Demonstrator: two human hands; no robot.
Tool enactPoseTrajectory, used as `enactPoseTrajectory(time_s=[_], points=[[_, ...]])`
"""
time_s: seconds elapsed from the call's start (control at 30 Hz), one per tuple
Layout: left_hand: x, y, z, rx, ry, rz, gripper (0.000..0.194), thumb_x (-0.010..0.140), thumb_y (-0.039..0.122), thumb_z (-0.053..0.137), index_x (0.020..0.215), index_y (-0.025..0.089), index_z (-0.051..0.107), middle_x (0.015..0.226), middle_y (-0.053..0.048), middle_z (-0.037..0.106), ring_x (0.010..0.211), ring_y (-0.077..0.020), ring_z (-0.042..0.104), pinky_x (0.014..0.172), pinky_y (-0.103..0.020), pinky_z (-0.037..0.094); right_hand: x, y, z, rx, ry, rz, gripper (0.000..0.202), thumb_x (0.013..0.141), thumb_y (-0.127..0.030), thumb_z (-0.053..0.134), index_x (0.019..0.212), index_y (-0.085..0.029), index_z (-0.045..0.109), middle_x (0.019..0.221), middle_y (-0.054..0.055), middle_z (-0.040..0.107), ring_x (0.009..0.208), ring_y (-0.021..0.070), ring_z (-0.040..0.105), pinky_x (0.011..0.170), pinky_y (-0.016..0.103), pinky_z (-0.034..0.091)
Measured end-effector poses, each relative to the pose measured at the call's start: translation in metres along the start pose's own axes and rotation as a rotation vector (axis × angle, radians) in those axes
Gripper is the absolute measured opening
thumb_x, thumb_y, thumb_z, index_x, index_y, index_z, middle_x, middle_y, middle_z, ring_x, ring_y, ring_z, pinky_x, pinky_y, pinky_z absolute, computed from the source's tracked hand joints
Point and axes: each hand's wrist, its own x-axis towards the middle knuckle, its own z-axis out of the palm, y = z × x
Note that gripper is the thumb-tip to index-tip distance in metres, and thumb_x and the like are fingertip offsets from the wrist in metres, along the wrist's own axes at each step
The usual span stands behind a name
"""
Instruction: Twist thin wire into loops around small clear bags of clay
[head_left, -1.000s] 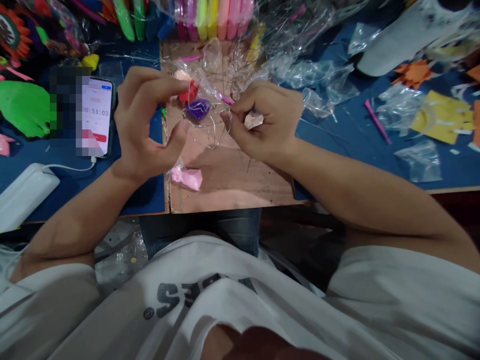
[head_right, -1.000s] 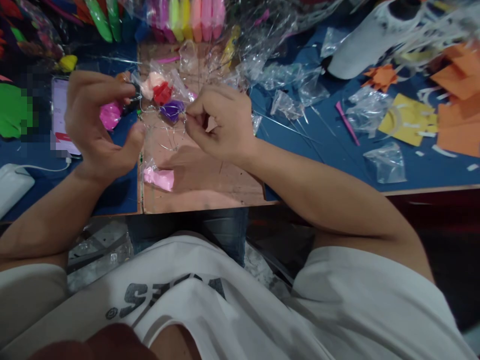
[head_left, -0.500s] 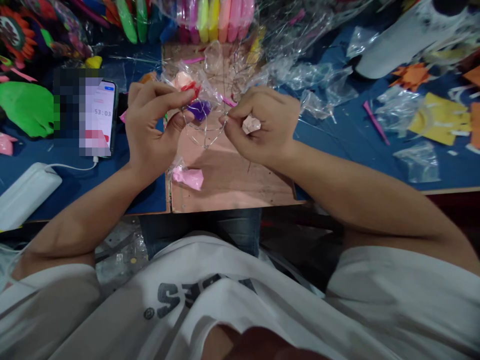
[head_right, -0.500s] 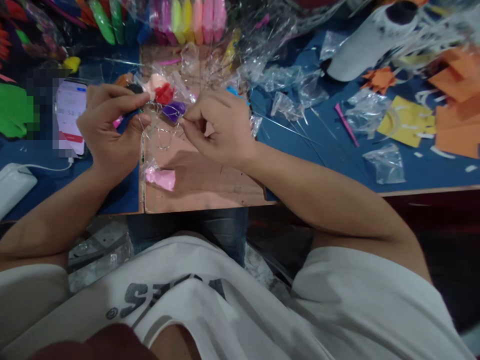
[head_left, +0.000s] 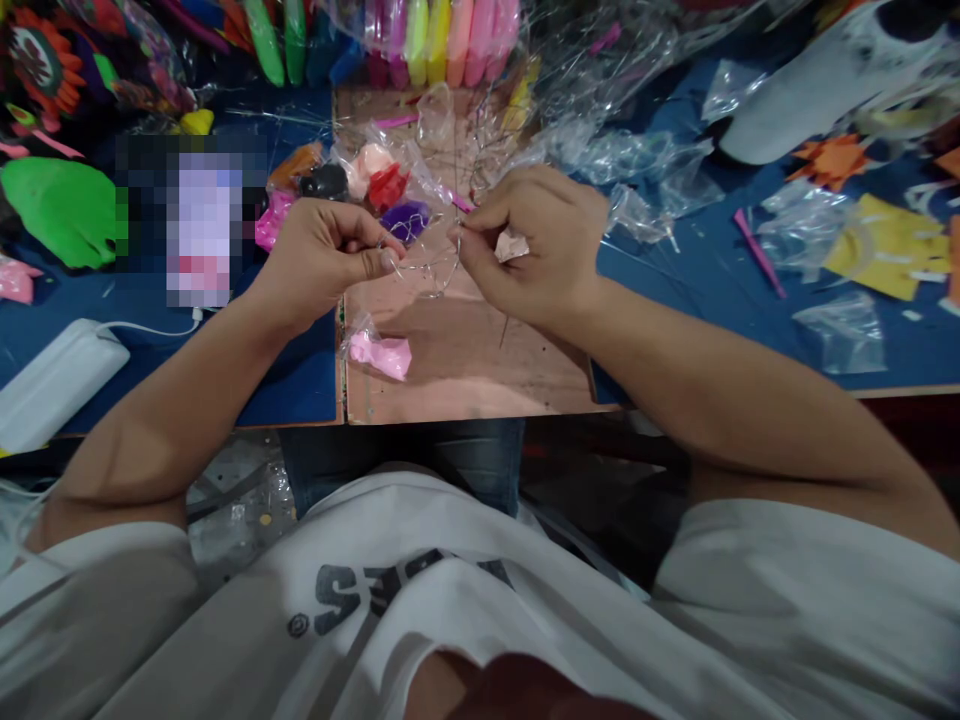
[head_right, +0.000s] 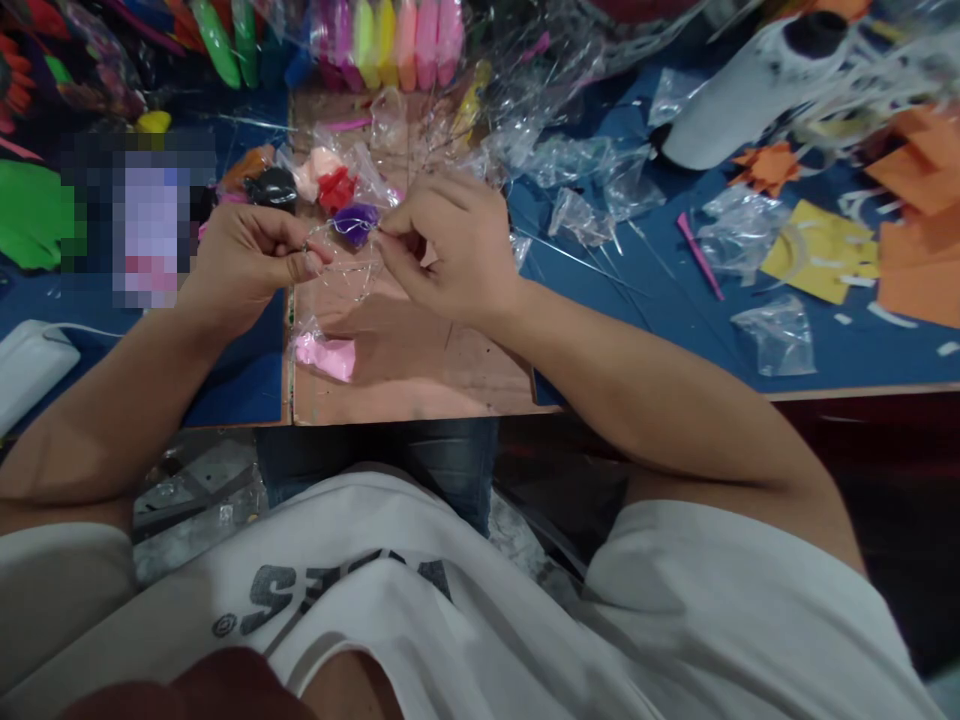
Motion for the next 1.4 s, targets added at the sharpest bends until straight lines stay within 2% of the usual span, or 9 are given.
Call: enactPoseTrajectory(time_s=[0.17,0.33,0.57,0.73,0.83,0.93,1.1,1.3,1.4], points=[[0.002,0.007,-0.009,-0.003,-0.204,-0.054,0.058,0.074,0.07,0.117,0.082,0.022,0.084,0.084,-0.004,0.082,0.077,-0.0215,0.073,0.083,-0.043,0.069,0.002,-0.001,-0.001,0.01,-0.027,-0.022,0.056,0.113,-0.086,0.065,0.091,-0.035,0.07,0.079,0.004,0.073,0.085,0.0348,0.081,0.088,0.059,0.072],[0.001,0.012,-0.014,-0.093,-0.361,-0.067,0.059,0.075,0.071,0.117,0.084,0.022,0.086,0.082,-0.002,0.079,0.072,-0.0176,0.07,0.072,-0.037,0.062,0.002,-0.004,0.0,0.035,-0.07,0.01,0.057,0.112,-0.086,0.064,0.088,-0.035,0.069,0.078,0.006,0.074,0.086,0.0353,0.08,0.087,0.058,0.071],[0.005,0.004,-0.013,-0.041,-0.19,0.033,0.049,0.091,0.075,0.106,0.104,0.029,0.094,0.101,-0.004,0.087,0.095,-0.0243,0.073,0.099,-0.045,0.063,0.005,0.0,-0.001,0.219,-0.092,0.112,0.052,0.111,-0.075,0.079,0.085,-0.033,0.064,0.079,0.004,0.073,0.079,0.0285,0.071,0.082,0.05,0.065],[0.008,0.005,-0.009,0.011,-0.05,0.194,0.039,0.092,0.07,0.106,0.112,0.038,0.096,0.11,-0.002,0.087,0.103,-0.0265,0.072,0.105,-0.049,0.06,0.008,0.001,0.001,0.379,0.027,0.048,0.057,0.109,-0.077,0.083,0.082,-0.031,0.062,0.073,0.001,0.064,0.065,0.0224,0.055,0.066,0.045,0.046],[0.006,0.008,-0.007,0.078,-0.031,0.226,0.044,0.09,0.074,0.104,0.116,0.04,0.095,0.114,-0.002,0.087,0.107,-0.0301,0.074,0.103,-0.051,0.059,0.009,0.0,0.003,0.414,0.049,0.102,0.064,0.109,-0.085,0.079,0.08,-0.03,0.061,0.069,0.0,0.059,0.06,0.0206,0.047,0.063,0.043,0.039],[0.002,0.011,-0.004,0.123,-0.006,0.191,0.048,0.089,0.077,0.103,0.12,0.041,0.093,0.114,-0.001,0.087,0.112,-0.0336,0.076,0.104,-0.055,0.058,0.01,0.001,0.006,0.418,0.036,0.169,0.072,0.105,-0.099,0.071,0.08,-0.032,0.059,0.069,0.0,0.057,0.062,0.0221,0.049,0.064,0.044,0.041],[-0.005,0.012,0.01,0.115,0.083,0.158,0.059,0.09,0.072,0.107,0.125,0.03,0.085,0.118,-0.001,0.088,0.118,-0.0307,0.078,0.117,-0.056,0.056,0.009,0.004,0.009,0.315,0.01,0.223,0.076,0.1,-0.107,0.059,0.082,-0.034,0.059,0.07,0.001,0.058,0.067,0.0239,0.054,0.063,0.044,0.047],[-0.005,0.007,0.021,-0.012,0.148,0.131,0.049,0.091,0.061,0.11,0.114,0.03,0.08,0.107,0.0,0.09,0.109,-0.0305,0.084,0.11,-0.056,0.058,0.003,0.0,0.006,0.179,-0.074,0.224,0.049,0.113,-0.073,0.078,0.088,-0.033,0.065,0.08,0.002,0.074,0.077,0.0273,0.067,0.081,0.051,0.065],[-0.005,0.006,0.019,-0.024,0.109,0.115,0.048,0.093,0.059,0.108,0.114,0.032,0.074,0.104,0.002,0.088,0.108,-0.0298,0.083,0.107,-0.054,0.057,0.001,-0.001,0.006,0.152,-0.11,0.231,0.043,0.116,-0.063,0.08,0.09,-0.033,0.064,0.082,0.002,0.074,0.082,0.0282,0.068,0.087,0.052,0.064]])
